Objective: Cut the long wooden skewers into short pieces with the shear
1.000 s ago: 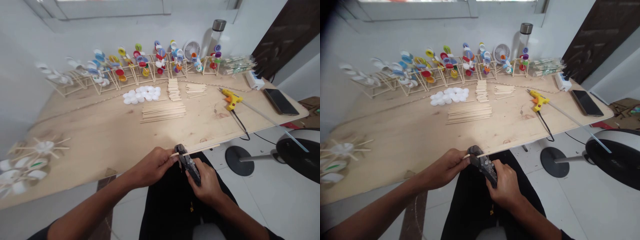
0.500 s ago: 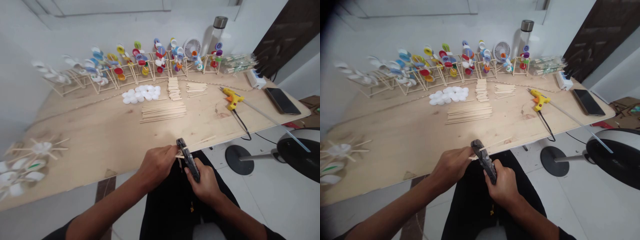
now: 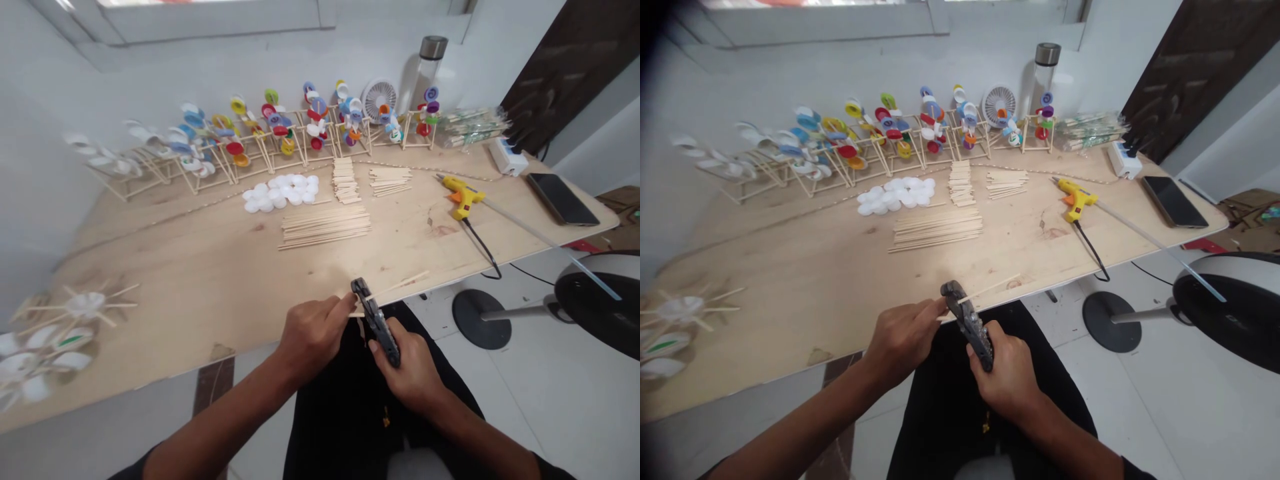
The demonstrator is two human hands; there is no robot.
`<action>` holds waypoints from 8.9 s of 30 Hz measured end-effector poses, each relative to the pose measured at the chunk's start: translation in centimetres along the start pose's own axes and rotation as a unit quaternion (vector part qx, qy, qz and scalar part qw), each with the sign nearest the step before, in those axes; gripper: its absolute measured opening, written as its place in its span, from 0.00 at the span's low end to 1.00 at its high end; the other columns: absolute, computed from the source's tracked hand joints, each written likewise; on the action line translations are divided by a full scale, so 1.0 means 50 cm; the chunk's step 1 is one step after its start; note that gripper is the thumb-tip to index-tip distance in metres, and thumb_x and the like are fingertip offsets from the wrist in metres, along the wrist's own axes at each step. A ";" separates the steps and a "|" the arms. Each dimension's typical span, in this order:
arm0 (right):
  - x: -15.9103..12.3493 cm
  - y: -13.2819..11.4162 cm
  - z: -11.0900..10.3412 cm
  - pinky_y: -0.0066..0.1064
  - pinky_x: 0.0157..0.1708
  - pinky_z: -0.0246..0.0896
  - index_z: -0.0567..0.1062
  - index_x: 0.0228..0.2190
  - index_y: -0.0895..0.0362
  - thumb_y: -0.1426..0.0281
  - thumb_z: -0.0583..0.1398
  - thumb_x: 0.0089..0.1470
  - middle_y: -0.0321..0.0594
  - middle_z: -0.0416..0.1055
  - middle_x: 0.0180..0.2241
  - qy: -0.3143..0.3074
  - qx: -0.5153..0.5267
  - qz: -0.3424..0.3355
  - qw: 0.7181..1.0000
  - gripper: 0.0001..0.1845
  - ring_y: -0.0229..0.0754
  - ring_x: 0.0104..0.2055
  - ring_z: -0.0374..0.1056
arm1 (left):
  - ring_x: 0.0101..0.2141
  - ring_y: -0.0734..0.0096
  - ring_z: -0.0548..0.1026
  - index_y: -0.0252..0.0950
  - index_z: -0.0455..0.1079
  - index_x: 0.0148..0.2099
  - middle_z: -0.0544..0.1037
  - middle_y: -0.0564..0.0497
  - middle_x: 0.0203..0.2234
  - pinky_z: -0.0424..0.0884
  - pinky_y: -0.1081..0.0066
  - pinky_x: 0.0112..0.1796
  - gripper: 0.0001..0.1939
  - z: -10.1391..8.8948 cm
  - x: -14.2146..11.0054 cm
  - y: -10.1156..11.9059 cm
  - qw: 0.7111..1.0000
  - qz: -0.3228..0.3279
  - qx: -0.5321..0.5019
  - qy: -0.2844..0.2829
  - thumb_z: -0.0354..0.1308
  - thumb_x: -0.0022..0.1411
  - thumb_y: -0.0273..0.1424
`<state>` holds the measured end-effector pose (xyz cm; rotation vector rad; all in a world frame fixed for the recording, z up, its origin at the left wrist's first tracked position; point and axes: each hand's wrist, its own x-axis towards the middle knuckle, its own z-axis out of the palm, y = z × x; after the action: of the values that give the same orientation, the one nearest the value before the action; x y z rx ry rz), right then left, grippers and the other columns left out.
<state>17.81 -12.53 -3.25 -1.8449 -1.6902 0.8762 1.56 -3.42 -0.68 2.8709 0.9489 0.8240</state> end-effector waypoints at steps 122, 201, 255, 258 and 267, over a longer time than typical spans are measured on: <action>0.023 -0.034 -0.037 0.27 0.26 0.54 0.65 0.36 0.55 0.70 0.52 0.52 0.36 0.72 0.25 -0.047 -0.020 -0.004 0.999 0.07 0.42 0.27 0.69 | 0.23 0.79 0.63 0.33 0.65 0.28 0.65 0.56 0.19 0.60 0.79 0.26 0.16 -0.062 0.054 -0.031 0.828 -0.176 -0.491 -0.206 0.43 0.64 0.33; 0.048 -0.017 0.020 0.26 0.23 0.51 0.66 0.24 0.56 0.63 0.52 0.54 0.34 0.67 0.18 -0.021 -0.021 0.057 0.998 0.12 0.39 0.21 0.66 | 0.32 0.69 0.75 0.34 0.67 0.41 0.77 0.47 0.33 0.69 0.71 0.34 0.12 0.002 0.012 -0.048 0.972 -0.141 -0.141 -0.124 0.43 0.63 0.29; -0.048 0.093 -0.023 0.27 0.24 0.54 0.65 0.32 0.55 0.59 0.53 0.55 0.29 0.59 0.17 0.085 0.343 0.109 0.929 0.12 0.37 0.21 0.58 | 0.27 0.75 0.64 0.37 0.64 0.38 0.66 0.54 0.24 0.60 0.74 0.31 0.06 0.077 0.112 -0.051 0.752 -0.341 -0.533 0.184 0.50 0.60 0.33; -0.049 0.080 -0.021 0.27 0.24 0.54 0.65 0.32 0.55 0.59 0.53 0.55 0.30 0.59 0.17 0.087 0.337 0.105 0.932 0.12 0.37 0.22 0.59 | 0.30 0.73 0.65 0.37 0.63 0.37 0.67 0.53 0.26 0.61 0.71 0.36 0.05 0.078 0.097 -0.052 0.781 -0.335 -0.492 0.189 0.49 0.61 0.32; -0.043 0.080 -0.010 0.28 0.23 0.55 0.66 0.30 0.56 0.57 0.54 0.53 0.30 0.60 0.16 0.100 0.329 0.105 0.933 0.14 0.38 0.20 0.59 | 0.33 0.71 0.67 0.37 0.62 0.34 0.69 0.52 0.28 0.62 0.68 0.40 0.07 0.081 0.072 -0.039 0.825 -0.326 -0.427 0.175 0.47 0.62 0.33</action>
<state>20.82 -15.10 -5.51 -1.5816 -0.9195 1.1246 4.91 0.79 -2.76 1.5227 1.0921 1.2630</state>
